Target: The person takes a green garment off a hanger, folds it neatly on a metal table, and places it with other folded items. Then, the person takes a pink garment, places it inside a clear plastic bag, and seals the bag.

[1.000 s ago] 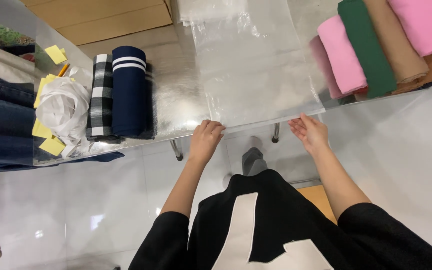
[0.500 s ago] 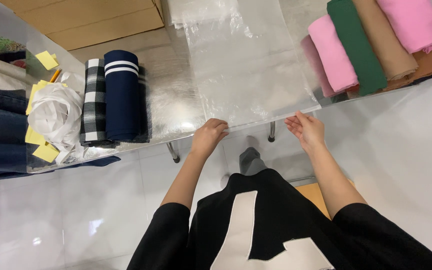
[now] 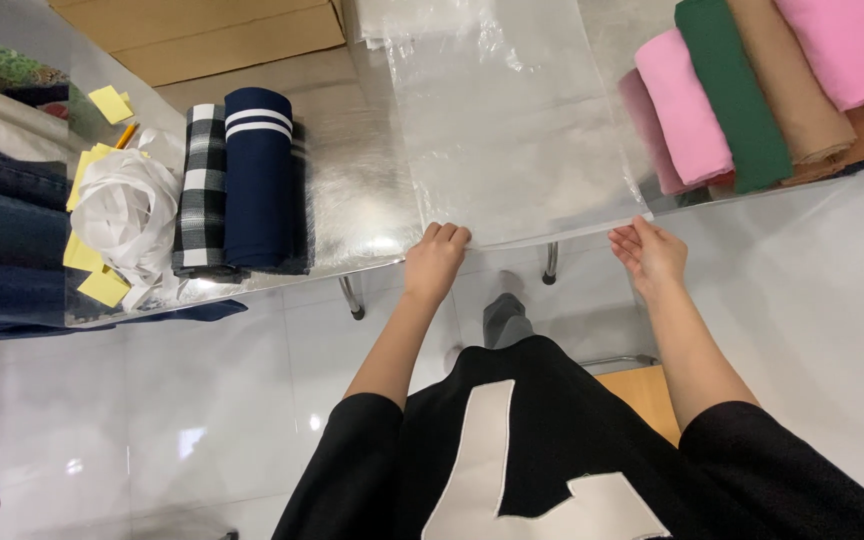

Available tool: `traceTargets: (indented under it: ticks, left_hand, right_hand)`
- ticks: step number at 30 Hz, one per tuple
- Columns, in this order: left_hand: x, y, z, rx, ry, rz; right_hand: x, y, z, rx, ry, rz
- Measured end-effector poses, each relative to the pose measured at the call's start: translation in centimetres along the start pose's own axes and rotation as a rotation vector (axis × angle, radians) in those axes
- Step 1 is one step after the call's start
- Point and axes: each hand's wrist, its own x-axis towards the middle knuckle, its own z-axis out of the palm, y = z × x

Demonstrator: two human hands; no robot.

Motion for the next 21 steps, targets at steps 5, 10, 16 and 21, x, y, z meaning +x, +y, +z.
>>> traceTargets:
  ticks: [5,10,16,21]
  left_hand:
    - [1.2,-0.2,5.1,0.063,0.026,-0.014]
    - [1.9,0.1,3.1,0.026,0.006,0.012]
    - [2.5,0.9,-0.9,0.009,0.169,0.042]
    - [2.9,1.4,-7.0,-0.119,0.292,-0.064]
  right_hand:
    - [-2.8,0.3,2.3,-0.06,-0.066,-0.01]
    - [-8.0,1.4,7.8,-0.307,-0.273,-0.126]
    - [-11.9,0.8,12.8,-0.83,-0.498,-1.116]
    - [-3.7,3.7,12.4,-1.083,-0.281,-1.236]
